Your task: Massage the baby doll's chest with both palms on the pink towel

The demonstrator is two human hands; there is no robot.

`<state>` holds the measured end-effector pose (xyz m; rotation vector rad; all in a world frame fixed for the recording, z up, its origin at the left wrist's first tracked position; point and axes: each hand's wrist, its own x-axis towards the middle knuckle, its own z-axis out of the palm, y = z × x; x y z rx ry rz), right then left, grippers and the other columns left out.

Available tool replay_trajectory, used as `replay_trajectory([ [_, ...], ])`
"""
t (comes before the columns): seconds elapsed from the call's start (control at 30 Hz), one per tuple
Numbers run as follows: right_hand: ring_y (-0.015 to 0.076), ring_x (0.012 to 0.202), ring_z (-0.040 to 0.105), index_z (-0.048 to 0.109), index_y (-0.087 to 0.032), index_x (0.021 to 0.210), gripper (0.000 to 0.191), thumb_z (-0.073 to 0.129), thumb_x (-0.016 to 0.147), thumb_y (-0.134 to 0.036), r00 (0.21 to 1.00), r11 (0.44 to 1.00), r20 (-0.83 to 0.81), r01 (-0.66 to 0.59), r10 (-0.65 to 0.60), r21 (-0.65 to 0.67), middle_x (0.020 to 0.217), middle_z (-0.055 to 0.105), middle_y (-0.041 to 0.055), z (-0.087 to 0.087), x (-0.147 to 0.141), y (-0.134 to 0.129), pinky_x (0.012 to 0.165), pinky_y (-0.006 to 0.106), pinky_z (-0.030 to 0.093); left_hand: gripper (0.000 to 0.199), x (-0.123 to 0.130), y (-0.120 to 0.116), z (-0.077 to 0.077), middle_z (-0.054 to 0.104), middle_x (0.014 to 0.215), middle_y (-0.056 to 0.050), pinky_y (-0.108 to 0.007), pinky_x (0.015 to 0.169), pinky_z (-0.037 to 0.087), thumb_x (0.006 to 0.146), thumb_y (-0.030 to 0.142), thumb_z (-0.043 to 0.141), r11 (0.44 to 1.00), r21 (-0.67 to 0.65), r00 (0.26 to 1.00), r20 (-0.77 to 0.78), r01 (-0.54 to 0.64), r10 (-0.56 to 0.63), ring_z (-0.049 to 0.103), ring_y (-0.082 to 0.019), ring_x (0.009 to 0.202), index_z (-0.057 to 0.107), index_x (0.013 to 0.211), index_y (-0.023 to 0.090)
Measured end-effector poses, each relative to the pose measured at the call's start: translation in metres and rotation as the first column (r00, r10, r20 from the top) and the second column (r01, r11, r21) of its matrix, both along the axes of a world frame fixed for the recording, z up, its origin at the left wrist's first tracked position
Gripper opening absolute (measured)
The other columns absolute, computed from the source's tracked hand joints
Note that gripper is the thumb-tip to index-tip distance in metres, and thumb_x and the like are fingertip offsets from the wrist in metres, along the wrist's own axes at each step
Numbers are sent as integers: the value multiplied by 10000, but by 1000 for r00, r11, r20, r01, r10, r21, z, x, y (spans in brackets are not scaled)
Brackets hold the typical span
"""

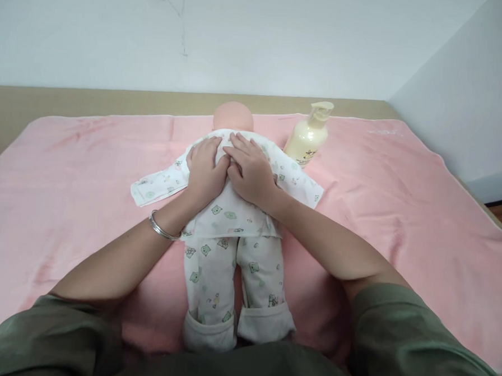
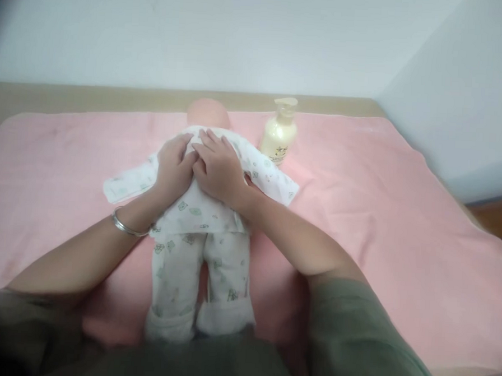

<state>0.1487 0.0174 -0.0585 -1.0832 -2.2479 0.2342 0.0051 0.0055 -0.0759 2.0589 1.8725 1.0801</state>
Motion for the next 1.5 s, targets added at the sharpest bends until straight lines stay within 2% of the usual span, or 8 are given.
replay_trajectory([
  [0.07, 237, 1504, 431, 669, -144, 1277, 483, 382, 889, -140, 1000, 1000, -11, -16, 16, -6, 1520, 559, 88, -7, -2, 3, 1295, 497, 306, 411, 3, -1, 3, 626, 1408, -98, -539, 1238, 338, 956, 313, 379, 999, -10, 998, 51, -41, 42, 531, -289, 1364, 596, 1294, 225],
  [0.17, 253, 1480, 464, 689, -149, 1257, 475, 390, 888, -148, 998, 999, -54, -17, 19, 30, 1474, 603, 87, -11, -1, 5, 1280, 517, 321, 444, 6, -2, 7, 633, 1408, -100, -520, 1238, 346, 930, 329, 387, 999, -30, 996, 80, -43, 46, 543, -280, 1352, 609, 1295, 208],
  [0.53, 270, 1467, 481, 704, -151, 1236, 448, 426, 886, -161, 997, 999, -68, -28, 31, 40, 1459, 614, 104, -13, 1, 9, 1270, 519, 333, 559, 7, 0, 6, 609, 1458, -132, -490, 1259, 341, 901, 368, 386, 997, -33, 994, 77, -71, 73, 523, -276, 1394, 610, 1350, 124],
  [0.77, 282, 1456, 497, 705, -143, 1252, 454, 445, 881, -175, 997, 999, -73, -33, 36, 37, 1455, 613, 118, -15, 3, 11, 1265, 528, 348, 504, 7, 2, 1, 634, 1436, -101, -504, 1263, 340, 913, 370, 406, 997, -16, 993, 86, -79, 80, 533, -271, 1390, 624, 1324, 179],
  [1.13, 292, 1446, 511, 712, -149, 1252, 453, 437, 894, -196, 995, 996, -82, -44, 50, 76, 1436, 625, 131, -20, 7, 15, 1252, 542, 374, 514, 8, 6, -2, 613, 1462, -125, -507, 1261, 339, 949, 395, 386, 997, -20, 995, 64, -75, 76, 520, -290, 1404, 617, 1341, 154],
  [1.4, 285, 1506, 429, 642, -160, 1368, 479, 441, 936, -207, 999, 1000, 28, 20, -21, 16, 1519, 553, 123, -21, 5, 13, 1286, 518, 327, 451, 10, 11, -15, 625, 1450, -104, -500, 1240, 378, 983, 376, 373, 996, 28, 997, 27, -79, 78, 543, -290, 1388, 621, 1319, 206],
  [1.5, 286, 1541, 367, 596, -174, 1424, 490, 402, 978, -235, 995, 998, 75, 70, -70, 10, 1573, 495, 107, -21, 2, 10, 1290, 517, 300, 449, 11, 15, -21, 636, 1432, -111, -497, 1231, 391, 970, 312, 372, 994, 45, 995, 20, -102, 101, 558, -285, 1365, 619, 1316, 168],
])
